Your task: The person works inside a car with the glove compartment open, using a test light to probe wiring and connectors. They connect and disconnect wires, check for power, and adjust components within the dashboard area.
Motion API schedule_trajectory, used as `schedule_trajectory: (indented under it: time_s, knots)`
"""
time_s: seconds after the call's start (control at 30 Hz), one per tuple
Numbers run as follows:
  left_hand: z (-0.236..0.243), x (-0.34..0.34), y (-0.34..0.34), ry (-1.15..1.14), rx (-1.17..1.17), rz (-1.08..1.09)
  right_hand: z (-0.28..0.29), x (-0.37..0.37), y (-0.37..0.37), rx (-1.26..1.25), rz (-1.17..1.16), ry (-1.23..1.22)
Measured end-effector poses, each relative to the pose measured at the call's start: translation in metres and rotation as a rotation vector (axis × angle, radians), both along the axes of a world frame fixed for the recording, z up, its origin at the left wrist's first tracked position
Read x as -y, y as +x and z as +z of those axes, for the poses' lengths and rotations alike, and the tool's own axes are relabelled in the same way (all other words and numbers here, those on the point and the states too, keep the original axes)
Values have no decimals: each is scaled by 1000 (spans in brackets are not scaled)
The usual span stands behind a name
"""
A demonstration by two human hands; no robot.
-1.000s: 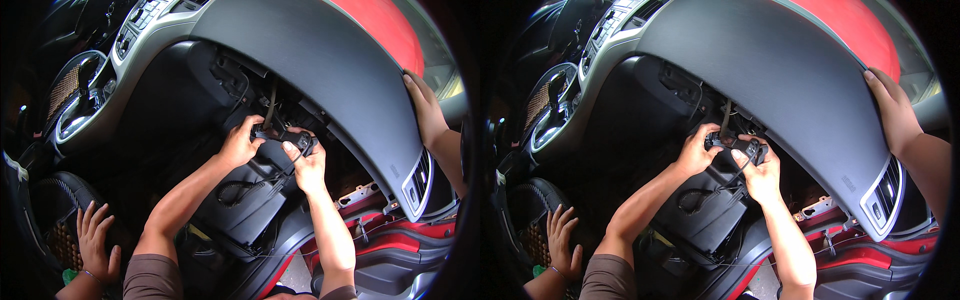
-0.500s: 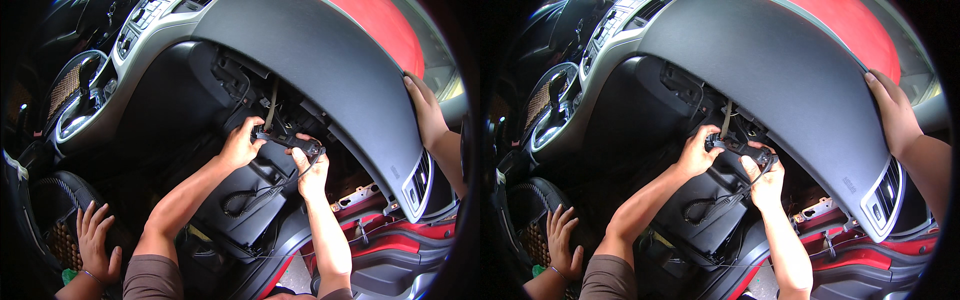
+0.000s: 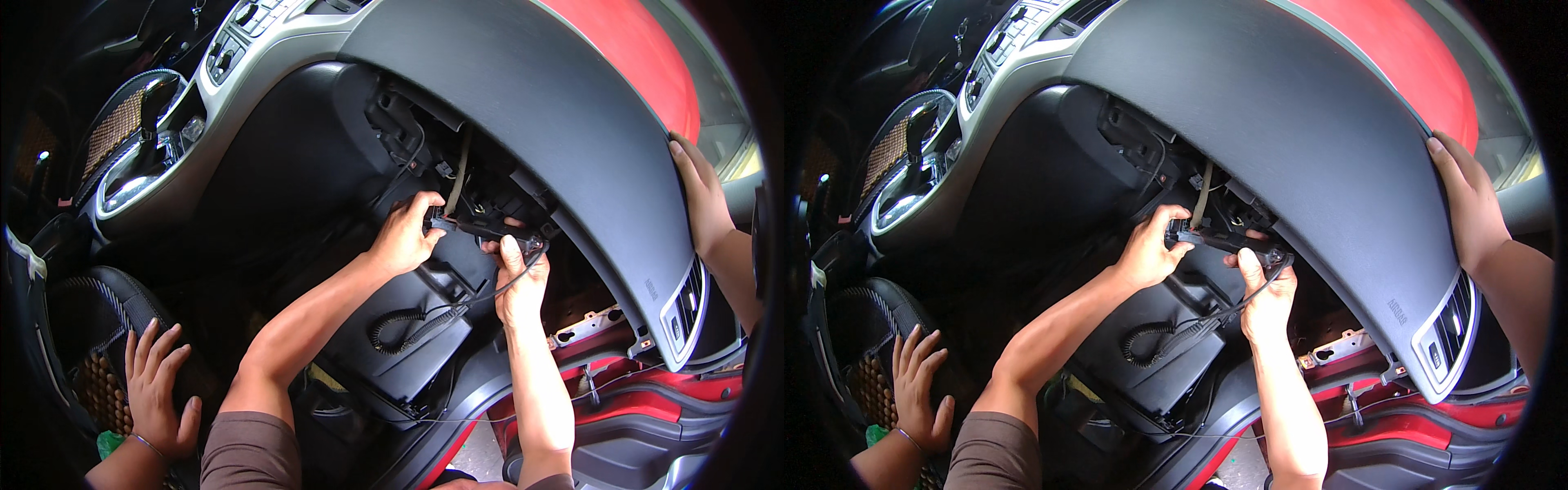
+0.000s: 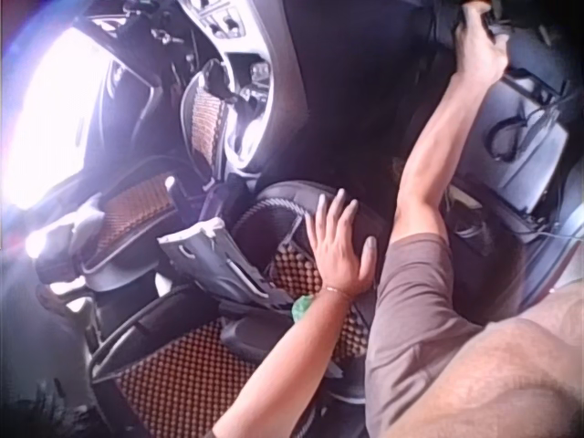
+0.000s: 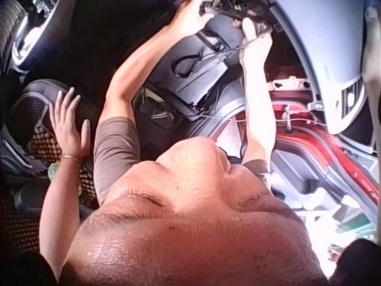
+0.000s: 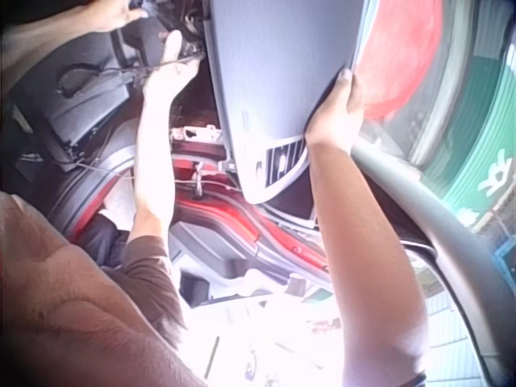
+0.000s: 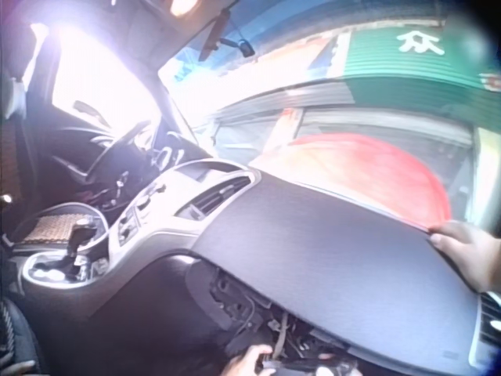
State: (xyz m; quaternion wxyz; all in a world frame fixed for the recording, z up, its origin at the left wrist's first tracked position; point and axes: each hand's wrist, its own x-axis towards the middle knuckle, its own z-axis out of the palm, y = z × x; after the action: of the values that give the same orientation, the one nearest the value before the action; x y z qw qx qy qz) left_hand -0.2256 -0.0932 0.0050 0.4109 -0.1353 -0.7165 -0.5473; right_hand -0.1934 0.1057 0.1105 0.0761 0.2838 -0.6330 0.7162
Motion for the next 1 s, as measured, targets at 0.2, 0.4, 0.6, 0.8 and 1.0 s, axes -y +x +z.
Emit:
schedule_trajectory:
  time_s: [0.2,0.4,0.6,0.8,1.0]
  knots:
    - [-3,-1,-4,28,-43,-34,0,3,-1,-21,-54,65]
    - [-3,-1,-4,32,-51,-31,2,5,4,-57,-72,124]
    - [0,-2,-1,64,-12,-74,4,6,3,-73,-87,134]
    - [3,0,3,12,-56,-55,5,8,4,-64,-96,185]
    - [9,-2,6,-52,-121,-32,8,17,9,-154,-88,337]
